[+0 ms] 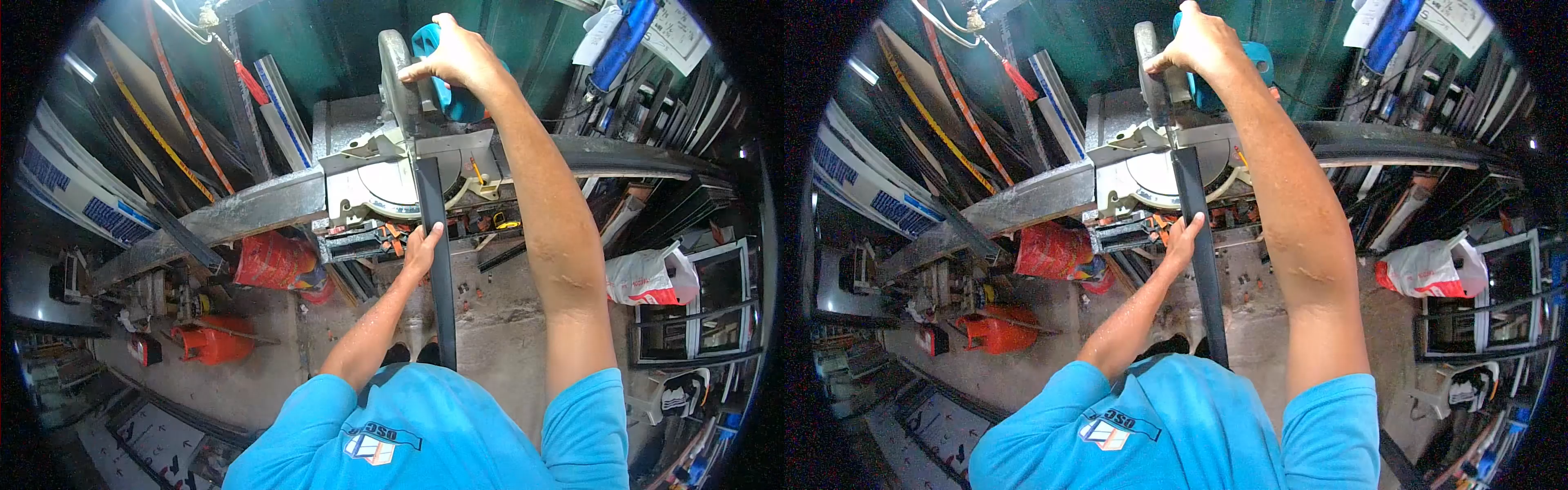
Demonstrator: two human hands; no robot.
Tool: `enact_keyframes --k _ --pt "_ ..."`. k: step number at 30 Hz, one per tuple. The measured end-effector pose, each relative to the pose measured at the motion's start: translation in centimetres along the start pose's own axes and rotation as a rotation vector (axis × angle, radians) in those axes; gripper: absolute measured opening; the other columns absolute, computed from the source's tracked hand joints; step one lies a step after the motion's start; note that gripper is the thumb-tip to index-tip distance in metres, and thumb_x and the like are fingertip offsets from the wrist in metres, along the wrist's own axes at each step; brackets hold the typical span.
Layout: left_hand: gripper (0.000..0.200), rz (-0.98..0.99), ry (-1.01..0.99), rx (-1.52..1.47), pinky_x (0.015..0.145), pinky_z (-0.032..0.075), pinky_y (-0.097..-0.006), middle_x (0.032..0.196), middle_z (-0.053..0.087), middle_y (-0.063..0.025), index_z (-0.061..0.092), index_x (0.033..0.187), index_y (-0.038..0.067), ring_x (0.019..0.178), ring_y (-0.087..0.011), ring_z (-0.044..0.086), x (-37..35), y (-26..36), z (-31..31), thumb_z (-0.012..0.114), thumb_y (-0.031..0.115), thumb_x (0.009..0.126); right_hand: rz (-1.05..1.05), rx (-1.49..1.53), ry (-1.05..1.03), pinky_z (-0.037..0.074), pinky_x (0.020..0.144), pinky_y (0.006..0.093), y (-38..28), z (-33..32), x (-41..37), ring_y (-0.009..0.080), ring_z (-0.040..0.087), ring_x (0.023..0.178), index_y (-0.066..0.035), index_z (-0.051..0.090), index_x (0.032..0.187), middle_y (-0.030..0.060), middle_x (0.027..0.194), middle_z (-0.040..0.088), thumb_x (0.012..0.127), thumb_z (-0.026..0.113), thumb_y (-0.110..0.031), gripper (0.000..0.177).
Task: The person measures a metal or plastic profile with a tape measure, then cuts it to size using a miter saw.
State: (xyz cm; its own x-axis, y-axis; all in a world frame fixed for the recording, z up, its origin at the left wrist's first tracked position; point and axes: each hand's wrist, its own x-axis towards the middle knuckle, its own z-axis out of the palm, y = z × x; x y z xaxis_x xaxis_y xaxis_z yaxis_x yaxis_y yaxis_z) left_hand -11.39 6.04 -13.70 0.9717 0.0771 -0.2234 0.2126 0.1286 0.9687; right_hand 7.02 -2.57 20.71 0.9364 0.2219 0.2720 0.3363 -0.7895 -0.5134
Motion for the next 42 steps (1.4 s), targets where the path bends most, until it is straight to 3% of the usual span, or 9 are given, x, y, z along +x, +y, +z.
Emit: enact_keyframes --k 3,6,13,15,23,31,33,42 --pt "0.045 -0.004 0.001 -0.023 0.058 0.041 -0.031 0.068 0.05 0.0038 0.053 0.078 0.008 0.062 -0.0096 0.05 0.0 0.0 0.0 0.062 0.045 0.1 -0.076 -0.084 0.129 0.056 0.091 0.0446 1.1 1.5 0.4 0.0322 0.072 0.102 -0.007 0.046 0.146 0.0245 0.111 0.071 0.05 0.096 -0.052 0.117" --pt "0.045 -0.006 0.007 -0.011 0.058 0.042 -0.0313 0.069 0.052 0.0026 0.054 0.08 0.007 0.062 -0.0099 0.051 -0.2 0.4 0.0 0.063 0.046 0.1 -0.021 -0.025 0.035 0.055 0.094 0.0448 0.5 0.7 -0.4 0.0353 0.07 0.109 -0.007 0.044 0.148 0.0258 0.119 0.069 0.049 0.097 -0.053 0.121" --pt "0.046 -0.03 0.021 0.027 0.056 0.041 -0.0313 0.069 0.052 0.0024 0.053 0.08 0.007 0.061 -0.0096 0.051 -0.3 0.5 0.0 0.062 0.048 0.099 -0.037 -0.056 0.081 0.052 0.1 0.0458 0.7 1.2 -1.0 0.039 0.066 0.118 -0.007 0.043 0.149 0.0267 0.125 0.067 0.052 0.096 -0.053 0.12" --pt "0.047 -0.022 0.02 0.035 0.055 0.041 -0.0311 0.069 0.052 0.0026 0.054 0.08 0.007 0.06 -0.0095 0.051 -0.1 0.2 0.0 0.062 0.049 0.099 -0.074 -0.054 0.138 0.055 0.097 0.0487 0.8 1.4 -1.3 0.0441 0.068 0.11 -0.003 0.05 0.132 0.0305 0.114 0.069 0.054 0.096 -0.054 0.103" --pt "0.04 -0.03 0.001 -0.048 0.053 0.041 -0.0287 0.068 0.052 0.0046 0.054 0.079 0.009 0.058 -0.0078 0.051 -0.8 1.5 0.3 0.062 0.041 0.101 -0.094 -0.031 0.153 0.055 0.096 0.0476 1.0 1.5 -2.3 0.0429 0.068 0.11 -0.003 0.049 0.134 0.0289 0.112 0.07 0.055 0.095 -0.052 0.104" --pt "0.04 -0.016 -0.016 -0.064 0.053 0.041 -0.0293 0.069 0.053 0.0035 0.054 0.081 0.009 0.058 -0.0083 0.052 -0.7 1.2 0.2 0.062 0.043 0.101 -0.068 -0.015 0.138 0.055 0.097 0.046 0.8 1.6 -2.9 0.0416 0.069 0.11 -0.004 0.045 0.14 0.0274 0.113 0.071 0.054 0.096 -0.051 0.11" --pt "0.04 -0.016 -0.012 -0.063 0.053 0.042 -0.0293 0.07 0.054 0.0031 0.054 0.081 0.009 0.059 -0.0085 0.052 -0.6 1.0 0.2 0.062 0.043 0.1 -0.047 0.005 0.094 0.052 0.102 0.0435 0.7 1.3 -3.2 0.0412 0.066 0.118 -0.005 0.042 0.149 0.0299 0.123 0.067 0.055 0.095 -0.049 0.116" --pt "0.044 -0.04 -0.009 -0.004 0.057 0.041 -0.032 0.071 0.049 0.0032 0.052 0.081 0.009 0.063 -0.0101 0.05 -0.4 0.7 0.0 0.061 0.048 0.1 -0.063 -0.02 0.101 0.052 0.101 0.0451 0.8 1.4 -2.5 0.0408 0.065 0.119 -0.006 0.042 0.149 0.0291 0.124 0.066 0.054 0.095 -0.052 0.118"
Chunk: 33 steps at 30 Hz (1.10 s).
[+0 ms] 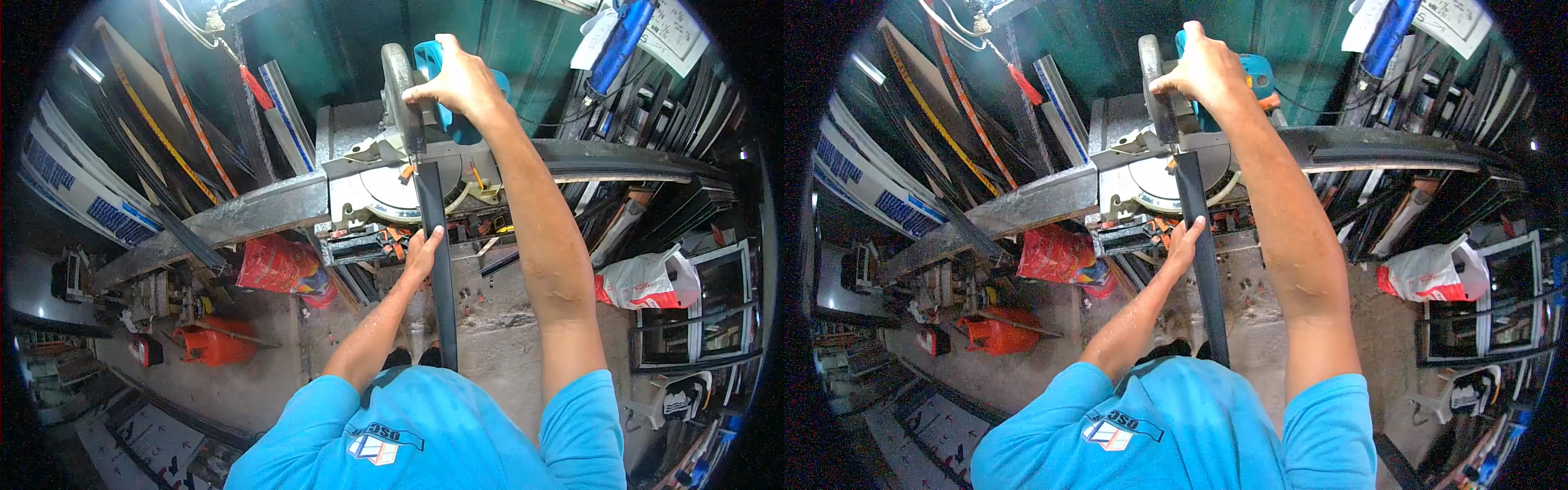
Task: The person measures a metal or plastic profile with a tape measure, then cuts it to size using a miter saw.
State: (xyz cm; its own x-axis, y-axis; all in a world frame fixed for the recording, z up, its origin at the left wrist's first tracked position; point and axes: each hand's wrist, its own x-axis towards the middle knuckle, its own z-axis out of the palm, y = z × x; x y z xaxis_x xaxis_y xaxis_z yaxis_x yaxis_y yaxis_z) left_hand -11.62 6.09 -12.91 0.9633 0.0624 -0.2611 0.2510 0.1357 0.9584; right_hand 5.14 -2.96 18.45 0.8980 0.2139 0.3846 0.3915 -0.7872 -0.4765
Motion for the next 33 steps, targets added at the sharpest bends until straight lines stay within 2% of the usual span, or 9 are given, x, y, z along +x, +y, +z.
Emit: enact_keyframes --k 10,11,18,21,23,25,27,31,33 --pt "0.045 0.048 0.024 0.037 0.059 0.041 -0.0329 0.074 0.053 0.001 0.055 0.084 0.006 0.065 -0.0112 0.051 -1.0 1.0 0.3 0.06 0.048 0.1 0.032 -0.034 -0.163 0.06 0.069 0.0403 -0.8 -1.6 7.3 0.0264 0.072 0.085 -0.002 0.038 0.15 0.0214 0.112 0.07 0.054 0.097 -0.051 0.124" --pt "0.045 0.043 0.042 0.016 0.059 0.041 -0.0334 0.075 0.053 0.0005 0.056 0.085 0.005 0.067 -0.0115 0.051 -1.4 1.5 0.3 0.06 0.048 0.1 0.104 -0.016 -0.189 0.055 0.094 0.0446 -3.6 -4.5 6.1 0.04 0.066 0.115 0.003 0.053 0.128 0.0286 0.122 0.067 0.053 0.099 -0.04 0.099" --pt "0.045 0.123 0.324 -0.223 0.08 0.048 -0.0323 0.091 0.064 -0.002 0.067 0.1 0.002 0.089 -0.0132 0.058 -3.0 3.4 -7.6 0.062 0.047 0.099 0.005 0.175 -0.471 0.061 0.07 0.0438 -7.8 -4.7 7.2 0.0303 0.07 0.091 0.007 0.058 0.122 0.0248 0.107 0.069 0.057 0.099 -0.033 0.088" --pt "0.064 0.128 0.468 -0.548 0.091 0.053 -0.0408 0.117 0.067 -0.011 0.06 0.128 0.003 0.101 -0.023 0.064 -1.8 5.6 -15.3 0.058 0.059 0.098 -0.056 0.215 -0.515 0.061 0.069 0.0436 -9.3 -4.9 7.7 0.0302 0.07 0.091 0.008 0.059 0.122 0.0249 0.107 0.069 0.057 0.099 -0.033 0.087" --pt "0.064 0.122 0.55 -0.678 0.072 0.06 -0.0465 0.095 0.067 -0.0095 0.061 0.117 0.005 0.079 -0.0288 0.067 -2.1 10.3 -20.0 0.052 0.065 0.098 -0.062 0.22 -0.524 0.061 0.069 0.0435 -8.5 -5.0 9.2 0.0301 0.07 0.091 0.008 0.059 0.122 0.0249 0.107 0.069 0.057 0.099 -0.033 0.087" --pt "0.074 0.215 0.559 -0.794 0.081 0.057 -0.0606 0.104 0.066 -0.0137 0.057 0.123 0.005 0.091 -0.037 0.066 -0.4 10.9 -25.8 0.047 0.073 0.095 -0.036 0.201 -0.519 0.061 0.069 0.0433 -9.7 -5.2 7.7 0.03 0.07 0.091 0.008 0.059 0.122 0.0249 0.107 0.069 0.057 0.099 -0.033 0.087" --pt "0.074 0.23 0.538 -0.874 0.097 0.051 -0.0489 0.127 0.061 -0.0134 0.055 0.133 0.009 0.114 -0.0331 0.058 1.4 11.0 -30.7 0.047 0.072 0.096 -0.007 0.174 -0.501 0.061 0.069 0.0432 -8.8 -5.1 8.8 0.0299 0.07 0.09 0.008 0.059 0.122 0.0249 0.107 0.069 0.057 0.099 -0.033 0.086" --pt "0.088 0.185 0.551 -0.887 0.093 0.039 -0.0833 0.153 0.039 -0.0203 0.039 0.149 0.01 0.129 -0.0518 0.044 5.6 9.3 -35.9 0.042 0.078 0.093 0.047 0.127 -0.457 0.061 0.068 0.043 -7.8 -5.5 9.2 0.0298 0.07 0.09 0.009 0.059 0.122 0.0249 0.106 0.069 0.058 0.099 -0.033 0.086" --pt "0.088 0.093 0.564 -0.975 0.094 0.039 -0.0823 0.153 0.038 -0.0218 0.039 0.149 0.01 0.129 -0.0528 0.044 6.4 10.6 -35.9 0.042 0.078 0.093 0.076 0.099 -0.434 0.061 0.068 0.0428 -6.4 -5.5 10.9 0.0297 0.07 0.09 0.009 0.06 0.121 0.0249 0.106 0.069 0.058 0.098 -0.033 0.086"
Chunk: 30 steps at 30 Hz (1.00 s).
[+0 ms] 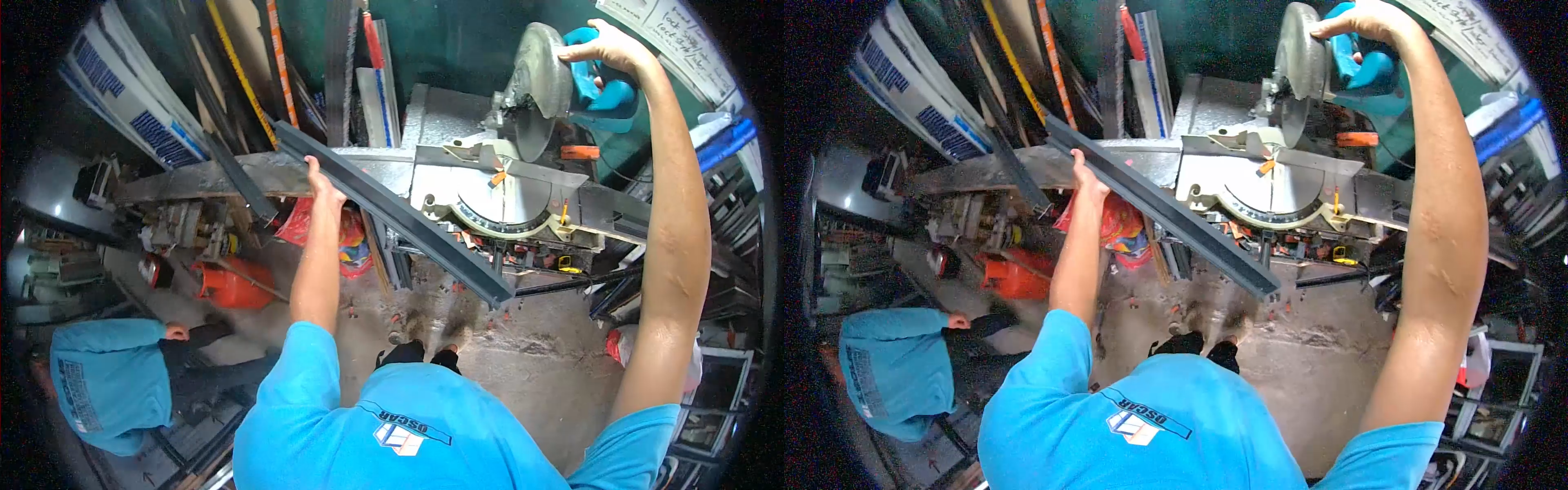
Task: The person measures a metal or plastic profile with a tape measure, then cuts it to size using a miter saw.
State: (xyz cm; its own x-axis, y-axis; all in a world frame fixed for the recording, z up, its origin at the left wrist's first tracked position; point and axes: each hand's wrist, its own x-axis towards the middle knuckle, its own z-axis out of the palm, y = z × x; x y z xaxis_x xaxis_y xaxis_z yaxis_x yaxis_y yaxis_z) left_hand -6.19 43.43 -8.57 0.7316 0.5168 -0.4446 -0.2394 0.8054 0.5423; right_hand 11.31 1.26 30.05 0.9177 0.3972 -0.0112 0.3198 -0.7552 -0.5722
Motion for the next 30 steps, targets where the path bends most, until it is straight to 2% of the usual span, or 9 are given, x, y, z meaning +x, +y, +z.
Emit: enact_keyframes --k 10,14,15,18,19,22,25,28,30 --pt "0.087 0.191 0.175 -0.063 0.097 0.053 -0.0599 0.134 0.057 -0.0201 0.041 0.14 -0.005 0.106 -0.0457 0.065 10.8 -0.1 -4.0 0.044 0.071 0.097 0.118 -0.116 0.038 0.062 0.068 0.0424 -0.5 -0.9 0.3 0.0295 0.07 0.089 0.011 0.06 0.123 0.026 0.108 0.068 0.06 0.098 -0.035 0.086" --pt "0.087 0.252 0.406 0.512 0.075 0.063 -0.0476 0.124 0.059 -0.0291 0.048 0.132 -0.013 0.095 -0.0372 0.071 5.3 -0.7 -2.0 0.044 0.068 0.1 0.059 -0.078 0.038 0.062 0.068 0.0427 -0.4 -1.2 -0.4 0.0289 0.07 0.087 0.01 0.061 0.123 0.0234 0.106 0.069 0.061 0.097 -0.035 0.084" --pt "0.082 0.242 0.447 0.694 0.062 0.062 -0.0392 0.098 0.067 -0.0277 0.06 0.115 -0.013 0.078 -0.0303 0.074 4.9 -0.4 -1.9 0.042 0.065 0.102 0.069 -0.064 0.007 0.062 0.068 0.0426 -0.6 -1.1 -0.5 0.0283 0.07 0.087 0.011 0.06 0.124 0.0235 0.105 0.069 0.061 0.097 -0.035 0.086" --pt "0.077 0.17 0.364 1.114 0.052 0.057 -0.0425 0.077 0.067 -0.0199 0.066 0.099 -0.011 0.069 -0.0314 0.073 9.0 1.4 -6.3 0.042 0.063 0.103 0.08 -0.01 -0.117 0.061 0.067 0.042 -0.9 -1.5 -0.2 0.027 0.07 0.084 0.013 0.058 0.126 0.0232 0.101 0.07 0.062 0.097 -0.035 0.089" --pt "0.07 0.16 0.331 1.323 0.052 0.052 -0.0432 0.062 0.064 -0.0174 0.068 0.072 -0.007 0.067 -0.0325 0.071 8.2 2.0 -6.3 0.05 0.055 0.102 0.078 -0.127 -0.013 0.061 0.065 0.0416 -0.1 -1.2 0.8 0.0268 0.07 0.082 0.014 0.058 0.125 0.0228 0.099 0.069 0.063 0.096 -0.034 0.088" --pt "0.058 0.542 0.167 1.858 0.062 0.052 -0.0461 0.066 0.066 -0.0215 0.068 0.068 -0.002 0.066 -0.0356 0.069 6.9 3.0 -7.7 0.058 0.047 0.098 0.082 -0.176 0.048 0.06 0.062 0.04 0.6 -1.1 1.0 0.0258 0.069 0.076 0.016 0.058 0.121 0.0223 0.094 0.069 0.064 0.096 -0.034 0.085" --pt "0.045 0.764 0.086 1.83 0.07 0.051 -0.0485 0.071 0.066 -0.0253 0.07 0.077 0.0 0.07 -0.0402 0.068 -2.5 -0.4 -1.6 0.065 0.042 0.093 0.107 -0.047 0.018 0.059 0.06 0.0392 0.7 -1.0 1.1 0.0247 0.069 0.075 0.012 0.061 0.119 0.0222 0.096 0.07 0.065 0.096 -0.032 0.078" --pt "0.036 1.065 -0.404 1.916 0.103 0.041 -0.051 0.131 0.055 -0.0188 0.073 0.096 0.011 0.122 -0.0398 0.05 -8.3 -5.2 1.3 0.087 0.035 0.072 0.102 -0.028 0.017 0.059 0.06 0.0392 1.1 -0.9 1.1 0.0244 0.068 0.072 0.01 0.064 0.116 0.0205 0.092 0.07 0.065 0.095 -0.033 0.073" --pt "0.054 1.152 -0.552 1.921 0.109 0.034 -0.0573 0.14 0.05 -0.0177 0.07 0.114 0.017 0.127 -0.0387 0.047 -9.1 -7.9 2.1 0.089 0.037 0.068 0.092 -0.023 0.022 0.059 0.059 0.0392 0.6 -0.9 0.6 0.0243 0.068 0.071 0.009 0.066 0.114 0.0196 0.09 0.07 0.065 0.095 -0.033 0.071"
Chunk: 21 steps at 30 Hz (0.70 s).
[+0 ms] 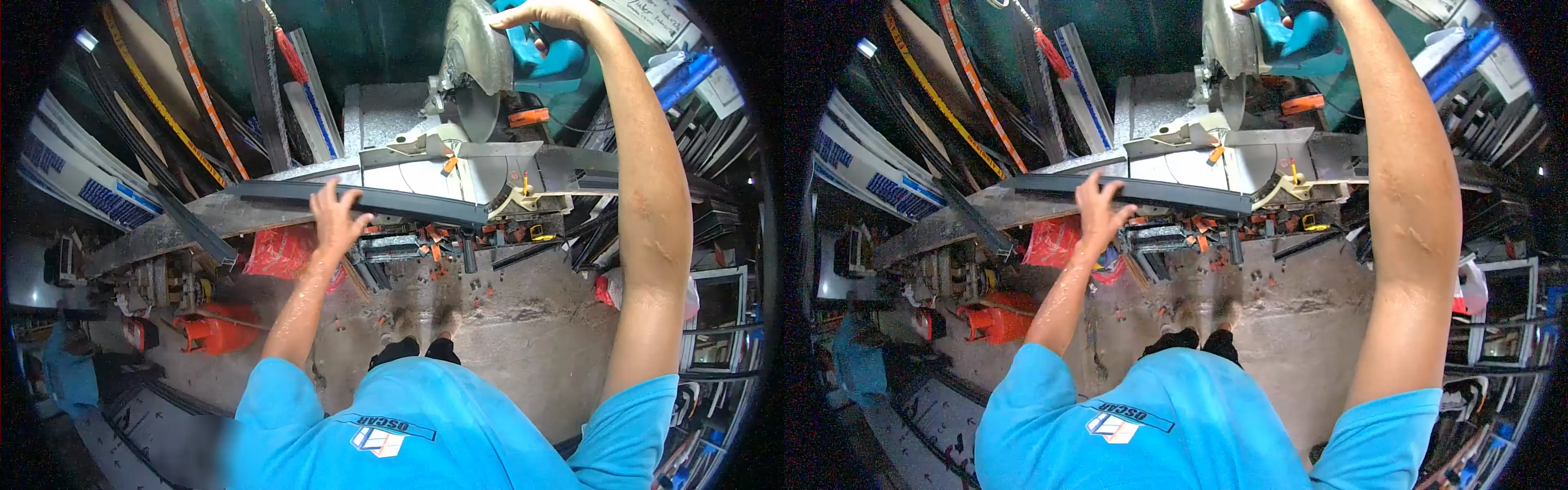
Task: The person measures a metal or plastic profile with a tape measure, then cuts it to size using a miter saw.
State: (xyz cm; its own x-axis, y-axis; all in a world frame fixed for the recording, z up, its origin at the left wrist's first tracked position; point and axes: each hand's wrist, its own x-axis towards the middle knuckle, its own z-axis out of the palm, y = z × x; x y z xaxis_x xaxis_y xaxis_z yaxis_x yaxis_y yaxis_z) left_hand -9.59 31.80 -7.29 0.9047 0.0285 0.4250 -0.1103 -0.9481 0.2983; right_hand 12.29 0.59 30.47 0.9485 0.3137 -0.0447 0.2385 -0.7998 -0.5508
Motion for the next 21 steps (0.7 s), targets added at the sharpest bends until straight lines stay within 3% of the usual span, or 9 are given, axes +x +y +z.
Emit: enact_keyframes --k 2,3,7,10,12,13,16,19,21 --pt "0.054 0.043 -0.119 0.009 0.112 0.03 -0.0621 0.141 0.053 -0.0107 0.07 0.118 0.019 0.13 -0.0335 0.047 0.3 1.4 1.6 0.087 0.036 0.07 0.026 -0.107 0.004 0.058 0.059 0.0399 -1.0 0.1 -1.0 0.0237 0.068 0.069 0.009 0.069 0.108 0.0198 0.087 0.07 0.065 0.094 -0.035 0.066" --pt "0.045 0.067 -0.116 -0.03 0.115 0.025 -0.0639 0.12 0.064 -0.0023 0.072 0.118 0.021 0.122 -0.0281 0.053 0.6 1.6 2.2 0.083 0.035 0.077 0.01 -0.133 0.063 0.057 0.06 0.0418 -0.1 0.1 -0.5 0.0239 0.068 0.069 0.006 0.073 0.102 0.0192 0.087 0.07 0.066 0.093 -0.036 0.059" --pt "0.036 0.278 -0.193 -0.145 0.114 0.027 -0.0576 0.097 0.068 -0.0028 0.072 0.12 0.02 0.102 -0.0253 0.06 2.1 -1.1 1.6 0.075 0.032 0.086 -0.033 -0.157 -0.082 0.058 0.064 0.0443 0.0 0.0 -1.0 0.0255 0.068 0.069 -0.001 0.076 0.1 0.0178 0.088 0.07 0.066 0.091 -0.037 0.052" --pt "0.036 0.29 -0.311 -0.238 0.108 0.033 -0.0473 0.1 0.066 -0.0087 0.07 0.124 0.012 0.1 -0.0272 0.058 2.3 0.5 -5.2 0.07 0.026 0.091 0.03 -0.107 0.061 0.059 0.063 0.0479 1.4 0.7 -0.8 0.0301 0.071 0.077 -0.008 0.08 0.101 0.0184 0.101 0.07 0.066 0.091 -0.039 0.048" --pt "0.037 0.315 -0.209 -0.282 0.106 0.034 -0.0444 0.1 0.065 -0.0094 0.068 0.125 0.007 0.104 -0.0284 0.058 2.3 0.9 -9.0 0.068 0.023 0.091 -0.219 -0.382 -0.086 0.06 0.063 0.0507 3.2 0.7 2.9 0.0363 0.072 0.085 -0.001 0.076 0.109 0.0202 0.105 0.071 0.062 0.093 -0.041 0.064" --pt "0.038 0.3 -0.11 -0.353 0.104 0.037 -0.0437 0.102 0.064 -0.0089 0.066 0.125 0.005 0.107 -0.0275 0.057 2.5 0.4 -10.3 0.068 0.025 0.092 0.027 -0.142 -0.084 0.062 0.069 0.0536 -0.6 -0.5 -4.3 0.0394 0.072 0.092 0.003 0.073 0.115 0.022 0.11 0.072 0.059 0.094 -0.041 0.075" --pt "0.047 0.237 0.164 -0.558 0.1 0.043 -0.0421 0.116 0.064 -0.0098 0.06 0.132 0.001 0.113 -0.0232 0.057 3.4 -1.6 -15.8 0.066 0.03 0.096 0.047 -0.101 -0.021 0.06 0.081 0.0563 1.3 0.5 -1.1 0.0404 0.071 0.102 0.003 0.071 0.119 0.0245 0.125 0.068 0.061 0.095 -0.043 0.078" --pt "0.055 -0.039 0.398 -0.383 0.099 0.048 -0.039 0.128 0.061 -0.0148 0.051 0.141 -0.002 0.111 -0.0231 0.06 1.9 -12.8 -20.1 0.069 0.023 0.095 0.095 -0.091 -0.103 0.059 0.088 0.0564 1.9 0.9 0.5 0.0403 0.065 0.116 0.003 0.068 0.125 0.0232 0.133 0.064 0.063 0.095 -0.044 0.082" --pt "0.057 -0.165 0.56 -0.295 0.1 0.05 -0.0386 0.131 0.06 -0.0158 0.049 0.142 -0.003 0.11 -0.0245 0.062 1.7 -10.7 -22.8 0.071 0.021 0.095 0.124 -0.042 -0.106 0.059 0.087 0.0569 1.5 0.8 -0.9 0.0401 0.065 0.116 0.003 0.067 0.126 0.0234 0.135 0.063 0.064 0.094 -0.044 0.082"
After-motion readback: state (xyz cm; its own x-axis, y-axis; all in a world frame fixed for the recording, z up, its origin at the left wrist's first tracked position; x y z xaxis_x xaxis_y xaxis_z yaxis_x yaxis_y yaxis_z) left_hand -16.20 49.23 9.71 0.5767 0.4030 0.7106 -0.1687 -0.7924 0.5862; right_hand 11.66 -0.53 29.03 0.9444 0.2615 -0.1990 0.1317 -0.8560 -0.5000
